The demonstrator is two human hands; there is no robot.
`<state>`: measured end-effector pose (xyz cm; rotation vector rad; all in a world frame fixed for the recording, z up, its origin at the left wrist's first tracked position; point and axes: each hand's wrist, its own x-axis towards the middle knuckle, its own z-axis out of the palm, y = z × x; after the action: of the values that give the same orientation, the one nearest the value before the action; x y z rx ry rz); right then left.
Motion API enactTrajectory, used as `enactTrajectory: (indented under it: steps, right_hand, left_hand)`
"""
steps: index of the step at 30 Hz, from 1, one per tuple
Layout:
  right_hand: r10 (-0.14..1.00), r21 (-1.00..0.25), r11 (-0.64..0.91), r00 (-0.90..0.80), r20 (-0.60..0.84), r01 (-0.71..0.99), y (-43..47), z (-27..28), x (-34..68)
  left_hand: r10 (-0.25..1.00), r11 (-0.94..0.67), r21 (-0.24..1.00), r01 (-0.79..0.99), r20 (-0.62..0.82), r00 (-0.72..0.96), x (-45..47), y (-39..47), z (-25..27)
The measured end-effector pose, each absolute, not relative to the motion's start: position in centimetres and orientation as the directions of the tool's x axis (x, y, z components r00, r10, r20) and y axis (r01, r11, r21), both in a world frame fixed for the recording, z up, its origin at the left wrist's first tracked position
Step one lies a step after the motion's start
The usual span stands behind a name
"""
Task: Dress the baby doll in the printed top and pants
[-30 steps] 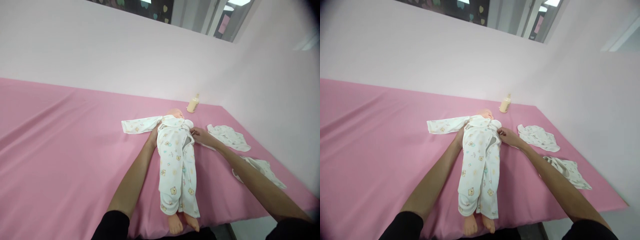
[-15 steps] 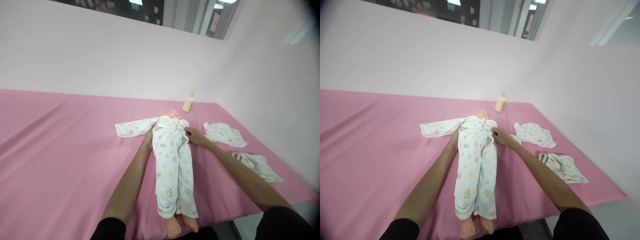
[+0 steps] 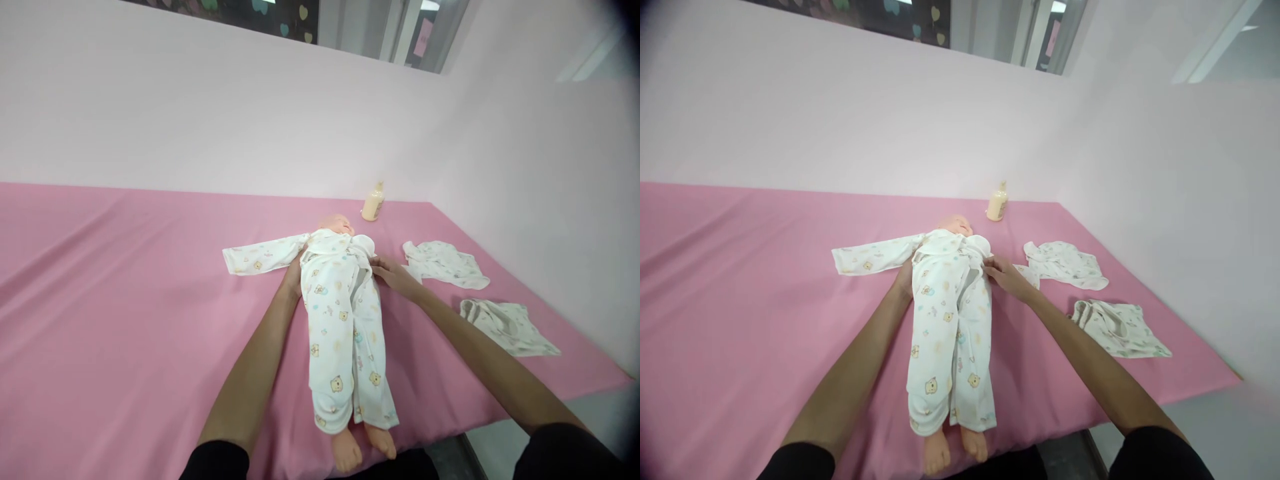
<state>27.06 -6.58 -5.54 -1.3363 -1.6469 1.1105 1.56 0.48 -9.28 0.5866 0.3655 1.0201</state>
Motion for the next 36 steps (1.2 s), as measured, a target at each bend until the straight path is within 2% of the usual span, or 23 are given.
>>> enactTrajectory:
  steps: [3,10,14,16,18,21,23,28,32,36]
  right_hand:
    - [0.969,-0.970,0.004,-0.242,-0.056,0.242,-7.1,-5.9,27.8]
    - [0.955,-0.959,-0.003,-0.283,-0.086,0.282,-6.9,-6.1,27.7]
    - [0.942,-0.940,0.019,-0.321,-0.097,0.341,-7.0,-5.9,27.4]
    - [0.953,-0.874,0.127,-0.303,-0.024,0.469,-7.1,-6.0,27.2]
    - [0.956,-0.748,0.251,-0.278,0.092,0.614,-7.1,-6.2,27.0]
    - [0.946,-0.585,0.324,-0.237,0.223,0.743,-7.0,-6.5,26.5]
    - [0.950,-0.538,0.287,-0.162,0.268,0.792,-6.9,-6.7,25.9]
    - [0.929,-0.458,0.069,0.111,0.353,0.886,-7.1,-7.4,23.9]
    - [0.927,-0.503,0.062,0.137,0.350,0.862,-7.0,-7.9,23.5]
    - [0.965,-0.569,0.157,-0.002,0.263,0.807,-7.2,-7.5,24.8]
  left_hand:
    - [0.869,0.403,0.615,-0.678,-0.025,0.494,1.6,0.2,-8.9]
    - [0.904,0.370,0.650,-0.664,-0.087,0.418,1.8,-1.5,-7.0]
    - [0.927,0.319,0.660,-0.680,-0.068,0.369,1.8,-2.0,-6.2]
    - [0.926,0.315,0.661,-0.682,-0.057,0.372,1.8,-2.0,-6.1]
    - [0.918,0.323,0.671,-0.668,-0.050,0.393,1.8,-1.8,-6.4]
    - [0.905,0.335,0.685,-0.647,-0.042,0.424,1.6,-1.3,-7.0]
    - [0.901,0.344,0.684,-0.643,-0.050,0.430,1.5,-1.0,-7.5]
    - [0.908,0.349,0.681,-0.644,-0.075,0.412,1.1,-0.3,-8.5]
    - [0.911,0.344,0.668,-0.660,-0.066,0.407,1.1,-0.2,-8.8]
    - [0.918,0.347,0.656,-0.670,-0.092,0.386,1.4,-0.4,-8.4]
